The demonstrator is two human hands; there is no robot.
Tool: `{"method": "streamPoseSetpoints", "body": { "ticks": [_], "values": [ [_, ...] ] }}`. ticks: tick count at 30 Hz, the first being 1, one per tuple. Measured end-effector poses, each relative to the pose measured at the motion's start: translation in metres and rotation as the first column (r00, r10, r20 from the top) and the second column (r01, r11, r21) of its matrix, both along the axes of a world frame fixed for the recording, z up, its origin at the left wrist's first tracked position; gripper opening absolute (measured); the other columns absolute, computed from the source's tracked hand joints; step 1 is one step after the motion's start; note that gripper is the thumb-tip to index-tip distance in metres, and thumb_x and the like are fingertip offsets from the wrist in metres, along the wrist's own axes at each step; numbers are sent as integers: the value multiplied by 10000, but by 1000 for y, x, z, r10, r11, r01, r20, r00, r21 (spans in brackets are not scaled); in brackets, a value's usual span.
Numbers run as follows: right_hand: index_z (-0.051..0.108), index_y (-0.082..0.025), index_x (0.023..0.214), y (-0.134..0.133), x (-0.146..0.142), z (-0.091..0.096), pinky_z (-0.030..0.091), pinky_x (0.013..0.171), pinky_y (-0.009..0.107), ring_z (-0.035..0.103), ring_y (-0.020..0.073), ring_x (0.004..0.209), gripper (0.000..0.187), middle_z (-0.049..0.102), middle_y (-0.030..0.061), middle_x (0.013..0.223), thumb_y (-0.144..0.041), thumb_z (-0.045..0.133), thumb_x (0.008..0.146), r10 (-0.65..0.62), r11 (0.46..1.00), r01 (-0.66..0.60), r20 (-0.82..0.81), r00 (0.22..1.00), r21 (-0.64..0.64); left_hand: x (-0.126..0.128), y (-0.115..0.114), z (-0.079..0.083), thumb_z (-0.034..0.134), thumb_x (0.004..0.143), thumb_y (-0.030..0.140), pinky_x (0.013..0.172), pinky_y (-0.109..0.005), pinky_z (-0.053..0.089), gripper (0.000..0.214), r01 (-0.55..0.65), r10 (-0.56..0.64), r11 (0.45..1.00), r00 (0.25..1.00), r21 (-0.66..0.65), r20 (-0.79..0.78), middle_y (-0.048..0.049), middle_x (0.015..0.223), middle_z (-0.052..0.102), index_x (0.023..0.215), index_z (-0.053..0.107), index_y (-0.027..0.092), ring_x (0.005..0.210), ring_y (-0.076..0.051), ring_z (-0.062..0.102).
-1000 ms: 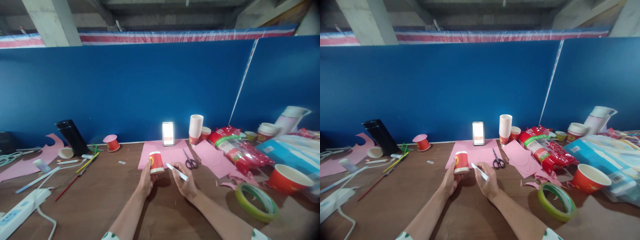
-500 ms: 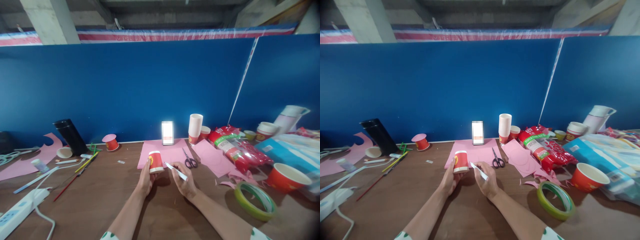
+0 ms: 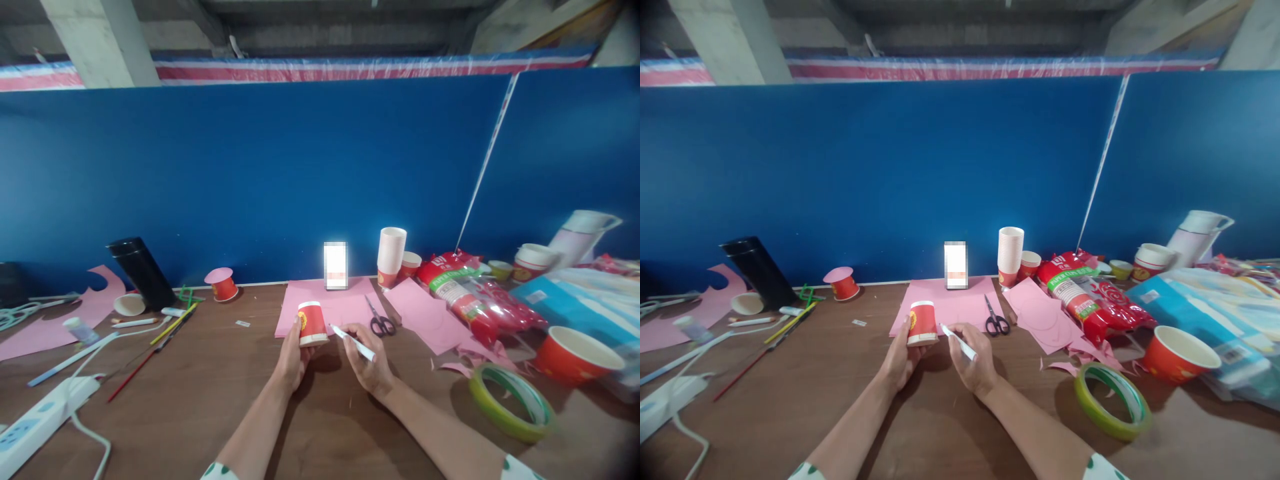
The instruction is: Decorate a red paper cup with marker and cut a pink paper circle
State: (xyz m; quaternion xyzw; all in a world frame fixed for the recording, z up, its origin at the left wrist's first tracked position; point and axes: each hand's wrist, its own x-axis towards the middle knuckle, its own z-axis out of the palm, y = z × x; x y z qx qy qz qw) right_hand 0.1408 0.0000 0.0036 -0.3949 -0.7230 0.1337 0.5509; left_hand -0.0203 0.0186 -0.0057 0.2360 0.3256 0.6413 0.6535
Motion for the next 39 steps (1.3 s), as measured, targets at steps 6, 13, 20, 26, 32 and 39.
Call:
{"method": "streamPoseSetpoints", "body": {
  "ticks": [6,13,20,26,32,39],
  "values": [
    [617,-183,898,0,0,1,495,708,278,617,172,743,163,656,49,803,-229,461,888,8,1000,-8,-1,1000,3,0,-1,2,615,794,418,770,-303,532,402,4,-4,1000,1000,8,-7,-70,834,717,1060,592,118,790,-194,686],
    [612,-186,890,0,0,0,490,720,290,611,177,735,158,653,51,799,-228,460,890,4,1000,-4,4,1000,6,0,-1,0,635,777,424,761,-288,523,414,12,-12,1000,1000,24,-2,-58,834,717,1057,594,122,759,-180,684],
    [611,-182,897,0,0,0,482,724,291,607,176,741,146,651,50,806,-218,470,885,8,1000,-8,-2,1000,7,0,-2,0,617,792,417,747,-295,525,395,17,-17,999,1000,33,-11,-61,831,712,1057,588,125,746,-179,679],
    [609,-183,902,0,0,0,485,729,294,608,176,748,153,652,50,808,-219,461,889,17,1000,-17,-1,1000,11,-1,0,-2,628,781,423,720,-280,526,400,2,-2,1000,1000,27,-24,-52,807,706,1043,596,123,703,-167,675],
    [611,-187,902,0,1,0,489,731,293,611,177,749,156,655,49,811,-223,459,890,13,1000,-13,7,1000,8,-1,-1,-2,622,788,419,746,-288,528,391,6,-6,1000,1000,25,-17,-61,840,713,1048,598,129,741,-174,680],
    [606,-190,890,0,0,0,491,730,290,610,175,740,153,652,48,800,-227,458,890,4,1000,-4,5,1000,17,-1,0,-2,628,781,432,755,-290,527,413,3,-3,1000,1000,14,-16,-59,833,716,1058,598,128,743,-176,684]
  ]
}}
